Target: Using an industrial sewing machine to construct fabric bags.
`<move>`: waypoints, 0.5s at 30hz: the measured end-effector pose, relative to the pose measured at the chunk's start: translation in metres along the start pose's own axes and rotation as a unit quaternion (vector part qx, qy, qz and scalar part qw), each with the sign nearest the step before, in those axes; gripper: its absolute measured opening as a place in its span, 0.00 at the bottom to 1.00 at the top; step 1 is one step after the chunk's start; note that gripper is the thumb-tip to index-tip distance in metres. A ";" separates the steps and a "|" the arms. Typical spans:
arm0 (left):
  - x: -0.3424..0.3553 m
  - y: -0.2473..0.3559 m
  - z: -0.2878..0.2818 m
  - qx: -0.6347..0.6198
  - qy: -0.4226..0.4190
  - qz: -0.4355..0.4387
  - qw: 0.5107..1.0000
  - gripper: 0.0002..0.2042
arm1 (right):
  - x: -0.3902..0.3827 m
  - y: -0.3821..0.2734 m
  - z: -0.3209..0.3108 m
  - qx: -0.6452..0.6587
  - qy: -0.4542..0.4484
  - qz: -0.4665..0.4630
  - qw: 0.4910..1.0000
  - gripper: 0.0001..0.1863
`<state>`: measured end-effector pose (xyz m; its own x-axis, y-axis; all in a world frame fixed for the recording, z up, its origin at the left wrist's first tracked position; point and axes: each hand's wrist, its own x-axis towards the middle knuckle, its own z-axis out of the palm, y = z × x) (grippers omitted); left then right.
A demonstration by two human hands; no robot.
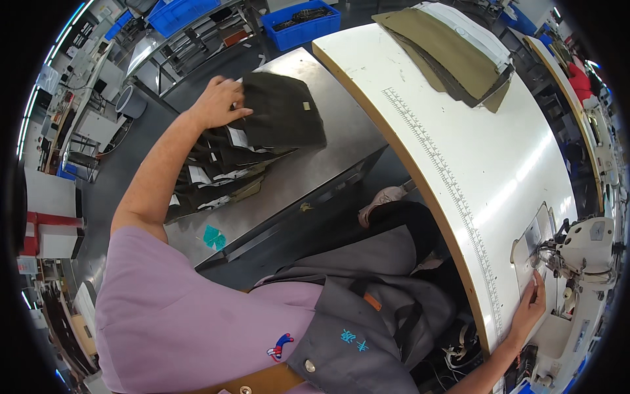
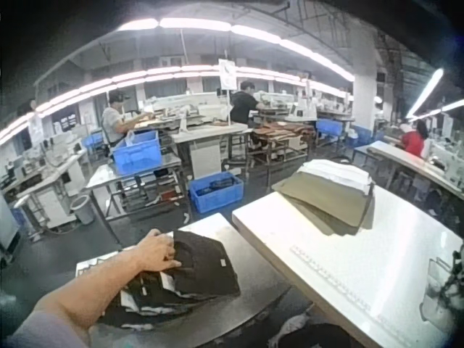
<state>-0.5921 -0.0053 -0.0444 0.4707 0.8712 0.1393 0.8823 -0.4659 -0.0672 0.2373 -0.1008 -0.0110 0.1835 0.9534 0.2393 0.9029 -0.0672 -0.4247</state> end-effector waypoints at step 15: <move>-0.017 0.100 0.038 -0.038 0.128 -0.101 0.986 0.15 | 0.004 -0.012 0.009 -0.013 0.000 -0.008 1.000 0.16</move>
<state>-0.5121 -0.0608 -0.0906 0.2607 0.8845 0.3868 0.9499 -0.3065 0.0606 0.2238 -0.0939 -0.0131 0.1692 0.9544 0.2459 0.9153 -0.0597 -0.3982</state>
